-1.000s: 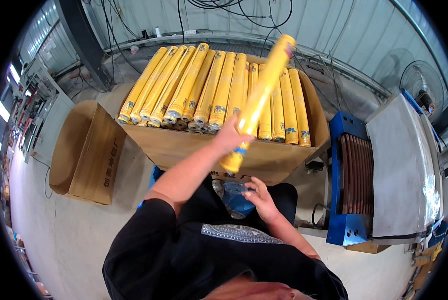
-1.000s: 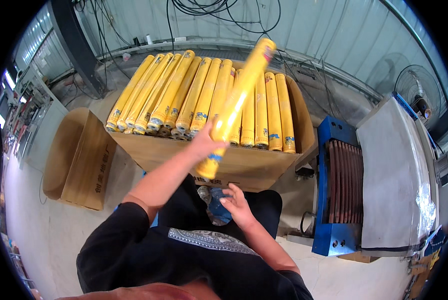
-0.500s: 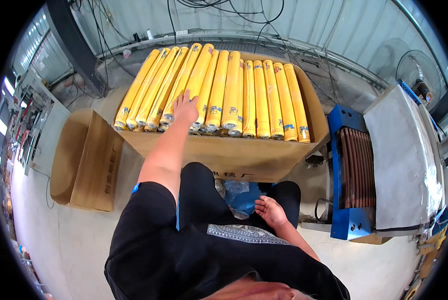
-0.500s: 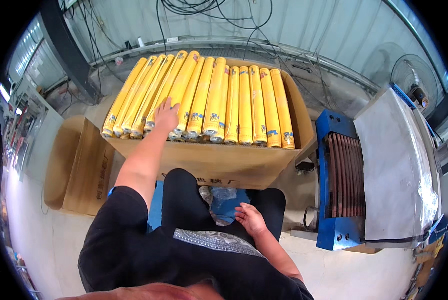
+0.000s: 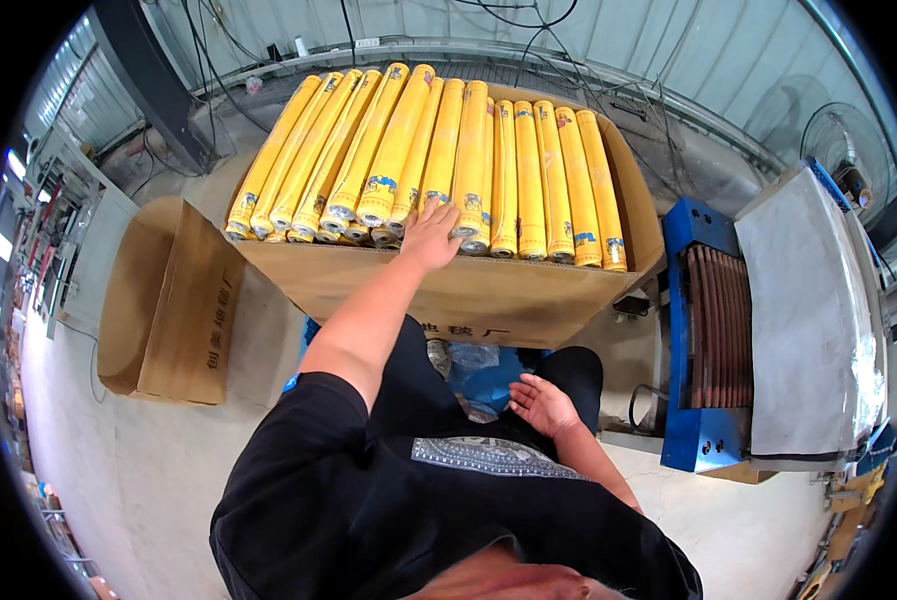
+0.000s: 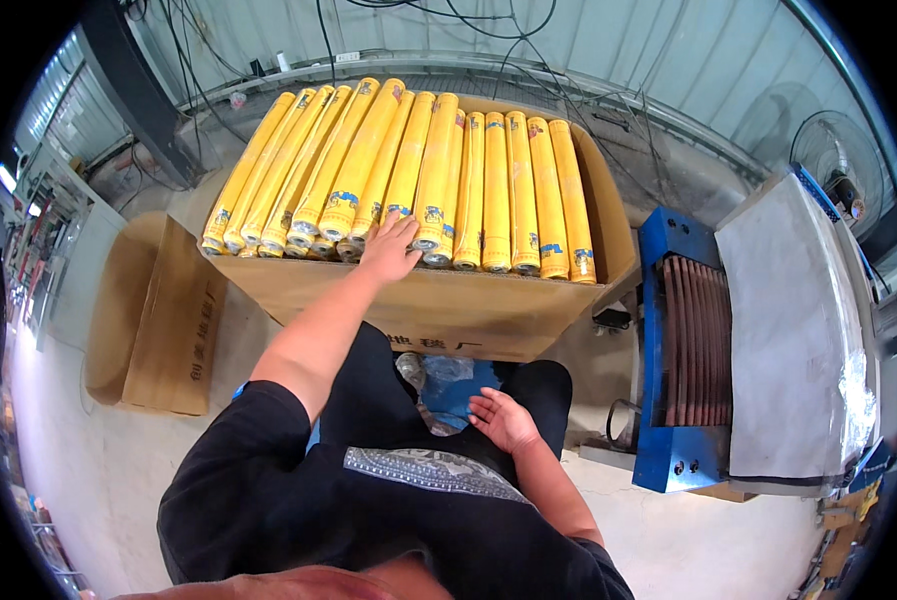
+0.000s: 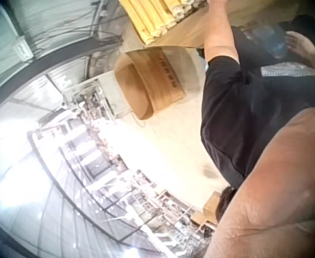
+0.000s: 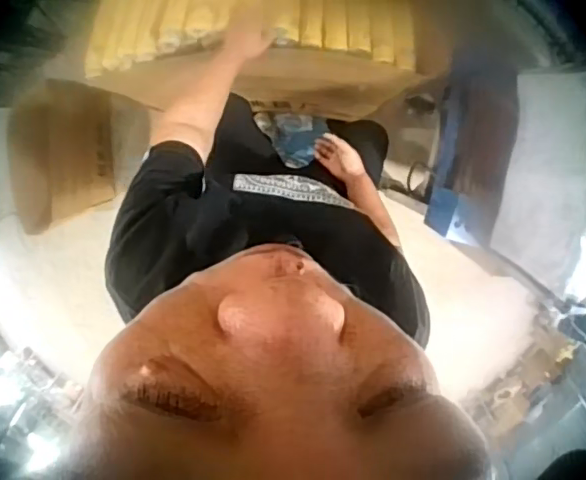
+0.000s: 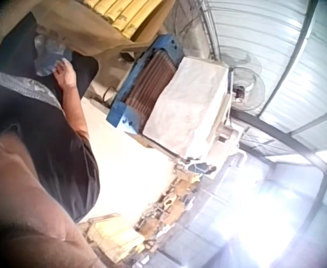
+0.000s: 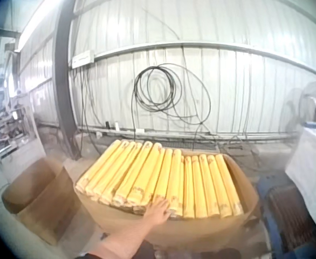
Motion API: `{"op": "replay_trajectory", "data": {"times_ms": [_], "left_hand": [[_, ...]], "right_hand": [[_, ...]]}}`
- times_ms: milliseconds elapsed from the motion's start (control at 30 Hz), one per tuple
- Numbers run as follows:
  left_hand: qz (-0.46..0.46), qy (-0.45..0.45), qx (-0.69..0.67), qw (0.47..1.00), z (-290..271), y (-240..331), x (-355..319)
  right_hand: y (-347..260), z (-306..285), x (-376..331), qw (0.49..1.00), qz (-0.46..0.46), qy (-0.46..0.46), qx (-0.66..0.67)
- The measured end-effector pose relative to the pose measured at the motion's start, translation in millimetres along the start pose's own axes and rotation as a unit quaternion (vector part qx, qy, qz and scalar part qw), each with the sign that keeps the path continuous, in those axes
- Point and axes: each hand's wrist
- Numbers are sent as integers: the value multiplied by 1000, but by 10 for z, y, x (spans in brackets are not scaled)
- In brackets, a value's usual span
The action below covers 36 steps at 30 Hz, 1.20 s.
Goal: The person sits in a warehouse and repeatedly picks yellow cylindrical packages from a large cardboard box. They place each cylinder onto a blue roller conveyor machine to the right. The person continues this process for the duration of the clip.
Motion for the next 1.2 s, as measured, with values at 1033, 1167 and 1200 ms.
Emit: {"op": "replay_trajectory", "data": {"times_ms": [1033,1167,1200], "left_hand": [[-43,40,49,997,80,132,-265],[-43,42,43,997,106,122,-261],[-42,42,41,997,108,119,-260]], "right_hand": [[-211,-1534,-38,877,-267,321,240],[-223,-1517,-26,876,-268,330,229],[-221,-1519,-25,875,-270,330,229]]}}
Point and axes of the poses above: each hand's wrist, its own x-axis towards the middle knuckle, its own z-axis out of the palm, y = z × x, and after that the axes turned 14 degrees about -x, right-handed
